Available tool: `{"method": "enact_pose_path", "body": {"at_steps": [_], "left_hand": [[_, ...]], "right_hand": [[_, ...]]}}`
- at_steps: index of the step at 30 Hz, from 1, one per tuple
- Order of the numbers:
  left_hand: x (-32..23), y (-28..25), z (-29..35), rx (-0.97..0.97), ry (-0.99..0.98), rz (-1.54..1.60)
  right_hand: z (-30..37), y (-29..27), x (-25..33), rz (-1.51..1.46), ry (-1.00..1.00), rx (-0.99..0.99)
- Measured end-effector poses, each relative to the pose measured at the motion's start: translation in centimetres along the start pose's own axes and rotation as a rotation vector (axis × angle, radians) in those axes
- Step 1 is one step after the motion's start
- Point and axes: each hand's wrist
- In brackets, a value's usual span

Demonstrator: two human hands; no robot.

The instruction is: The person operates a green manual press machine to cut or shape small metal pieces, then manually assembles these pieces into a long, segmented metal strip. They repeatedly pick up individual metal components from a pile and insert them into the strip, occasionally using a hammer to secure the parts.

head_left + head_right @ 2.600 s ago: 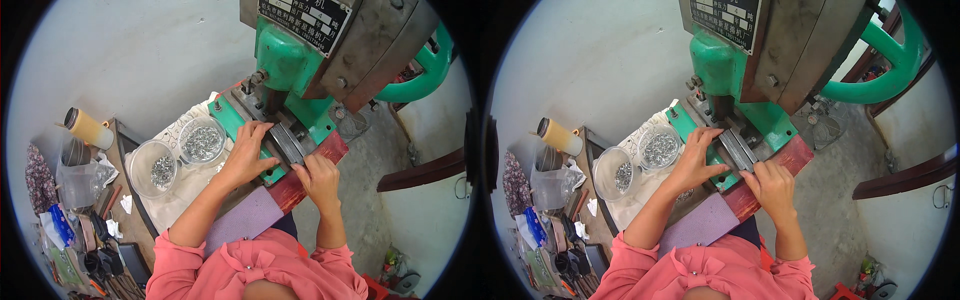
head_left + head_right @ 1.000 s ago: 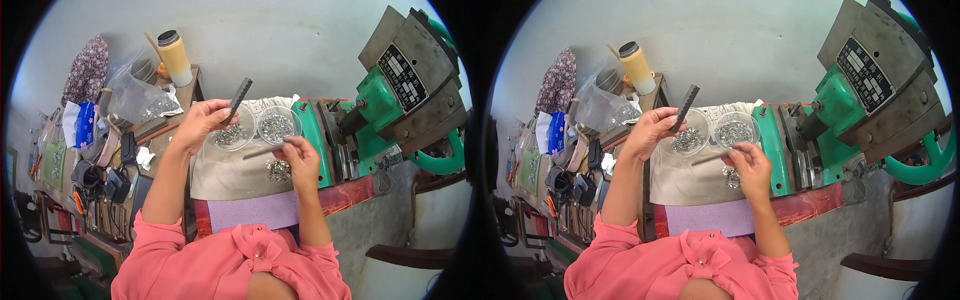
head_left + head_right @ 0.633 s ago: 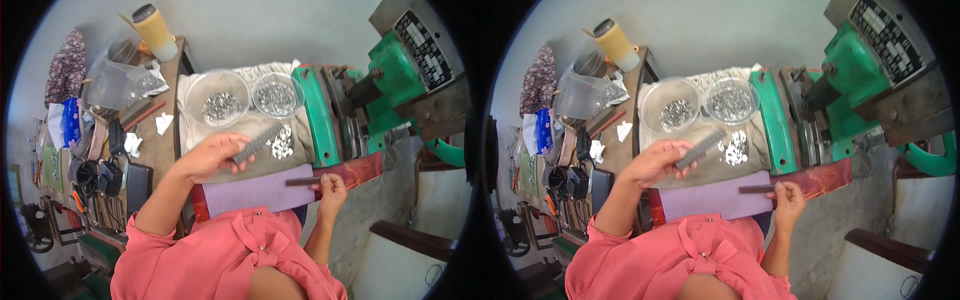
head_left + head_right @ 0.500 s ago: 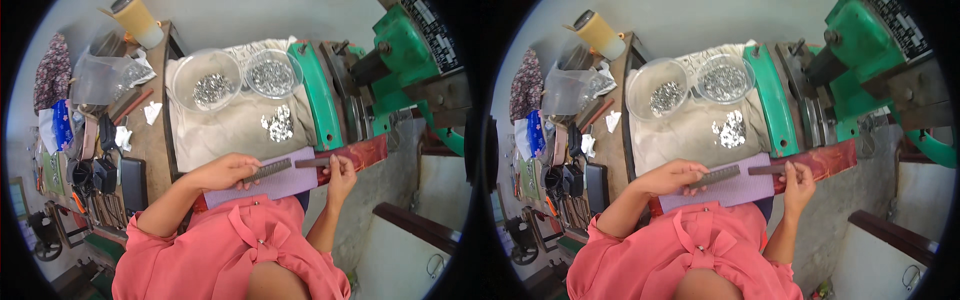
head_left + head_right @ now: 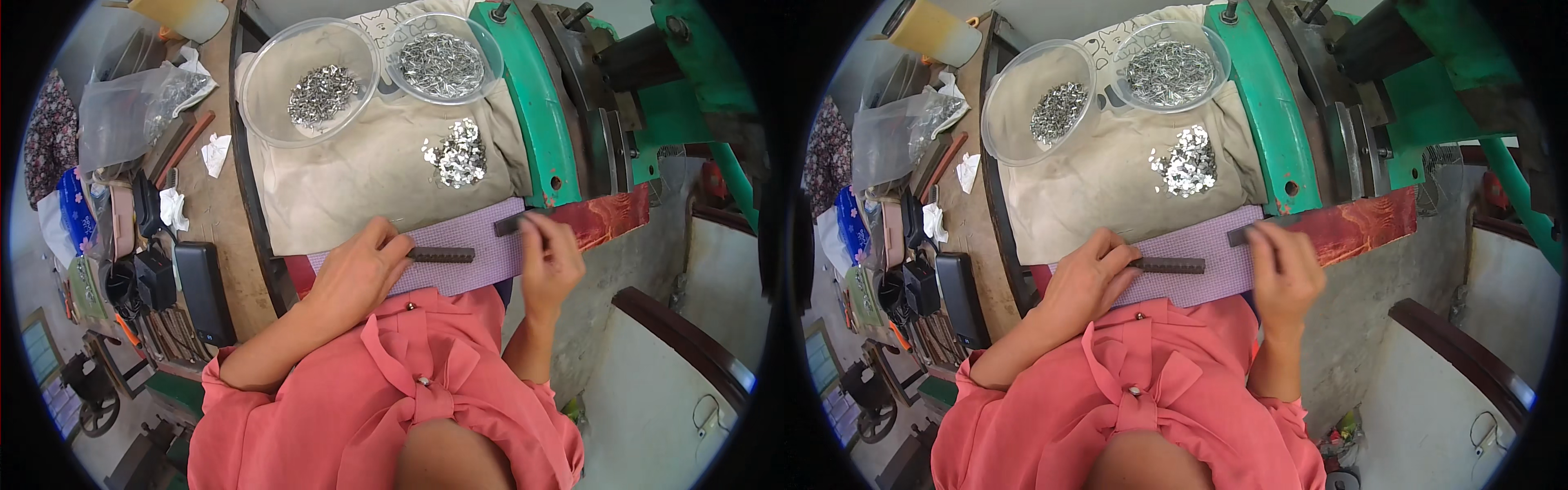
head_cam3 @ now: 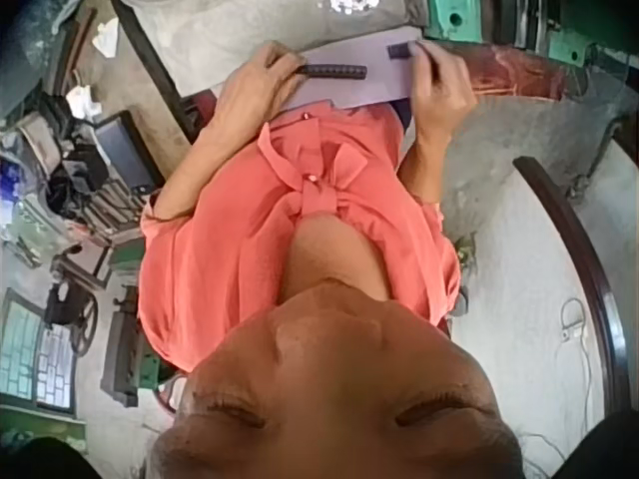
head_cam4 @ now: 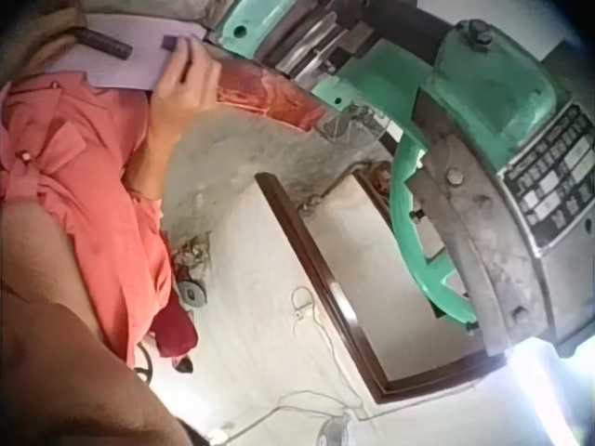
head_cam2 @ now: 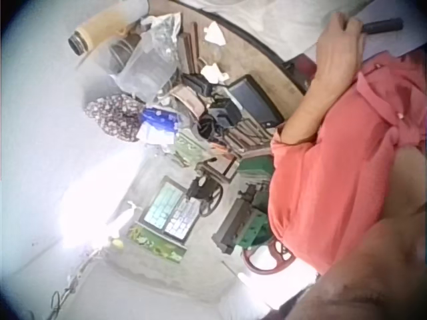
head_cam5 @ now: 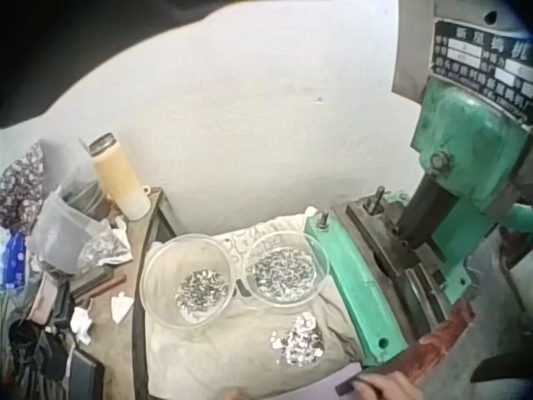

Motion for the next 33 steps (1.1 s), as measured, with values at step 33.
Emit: {"method": "enact_pose_path", "body": {"at_steps": [33], "left_hand": [[2.4,1.8,-7.7,-0.230,0.126,-0.007]], "right_hand": [[-1.8,5.5,2.5,-0.135,-0.167,0.307]]}}
Point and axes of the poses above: each hand's wrist, its own z-axis away from the middle knuckle, its own y-axis out of the palm, x = y × z, and after that the axes turned 11 degrees about -x, right-handed
